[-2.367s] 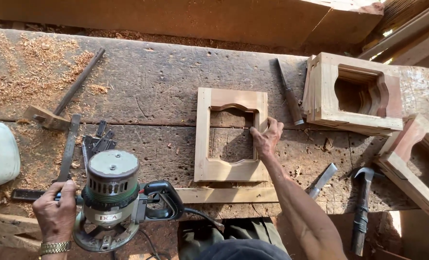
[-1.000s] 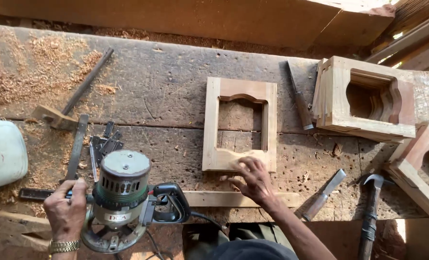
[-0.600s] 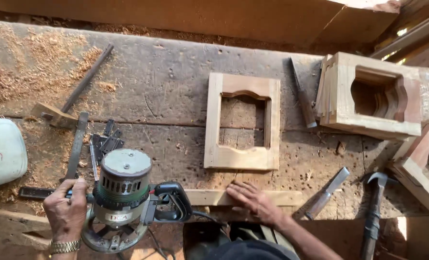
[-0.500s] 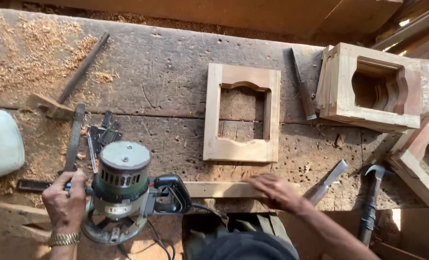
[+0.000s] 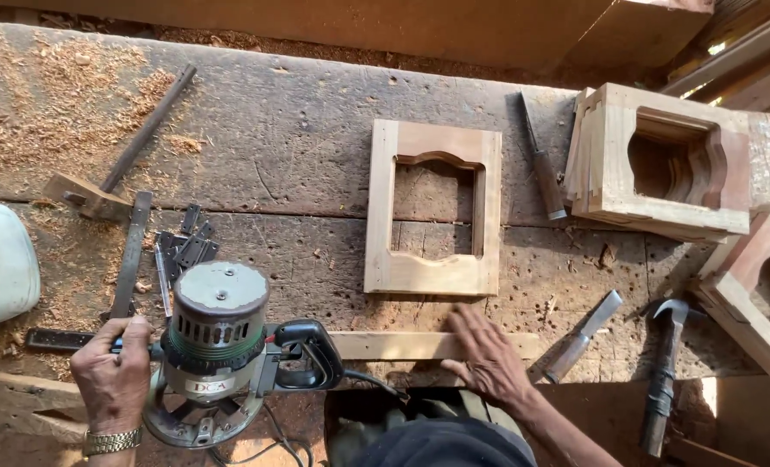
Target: Use a handheld power router to shape and trim the inner decorative edges of wooden cabinet frames.
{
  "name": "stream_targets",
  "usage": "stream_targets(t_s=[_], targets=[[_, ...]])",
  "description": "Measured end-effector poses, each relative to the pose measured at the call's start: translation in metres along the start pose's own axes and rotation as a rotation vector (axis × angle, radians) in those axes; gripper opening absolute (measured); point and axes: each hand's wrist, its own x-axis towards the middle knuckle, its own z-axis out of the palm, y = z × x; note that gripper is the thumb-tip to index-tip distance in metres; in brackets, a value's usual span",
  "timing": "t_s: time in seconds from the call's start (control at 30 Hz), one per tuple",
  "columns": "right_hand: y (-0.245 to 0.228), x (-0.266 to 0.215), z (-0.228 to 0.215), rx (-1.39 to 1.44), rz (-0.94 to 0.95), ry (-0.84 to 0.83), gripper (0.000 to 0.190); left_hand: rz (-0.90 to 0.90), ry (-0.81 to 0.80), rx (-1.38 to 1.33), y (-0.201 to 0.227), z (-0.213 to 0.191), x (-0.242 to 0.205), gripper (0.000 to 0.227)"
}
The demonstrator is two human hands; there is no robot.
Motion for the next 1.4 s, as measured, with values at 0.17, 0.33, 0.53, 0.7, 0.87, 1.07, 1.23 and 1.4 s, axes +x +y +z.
stream_targets(t_s=[0.17,0.33,0.53,0.7,0.87,1.07,1.23,1.4], targets=[[-0.014,0.003,-0.029,0.096,0.172,0.141,0.060,-0.051,0.000,0.051,0.010,-0.003,-0.001,0.024],[-0.039,0.042,-0.023,0.307,-0.237,0.000,0.084,-0.042,-0.016,0.014,0.020,-0.005,-0.002,0.022],[0.007,-0.017,0.018,-0.099,0.103,-0.080,0.103,-0.139,-0.049,0.049,0.013,-0.002,0.001,0.028],[0.004,0.016,-0.052,0.062,0.328,0.190,0.036,-0.093,0.000,0.020,0.016,-0.004,-0.005,0.023],[-0.013,0.103,-0.017,0.196,0.223,0.164,0.075,-0.063,0.015,0.007,0.025,-0.005,0.000,0.027],[-0.038,0.090,0.000,0.336,0.295,0.253,0.061,-0.030,0.019,-0.038,0.013,-0.002,-0.001,0.025],[-0.051,0.063,-0.007,0.423,0.317,0.251,0.053,-0.018,0.028,-0.044,0.002,0.000,-0.004,0.027],[-0.057,0.056,-0.016,0.437,0.268,0.295,0.050,-0.007,0.042,-0.028,-0.004,0.003,-0.002,0.030]])
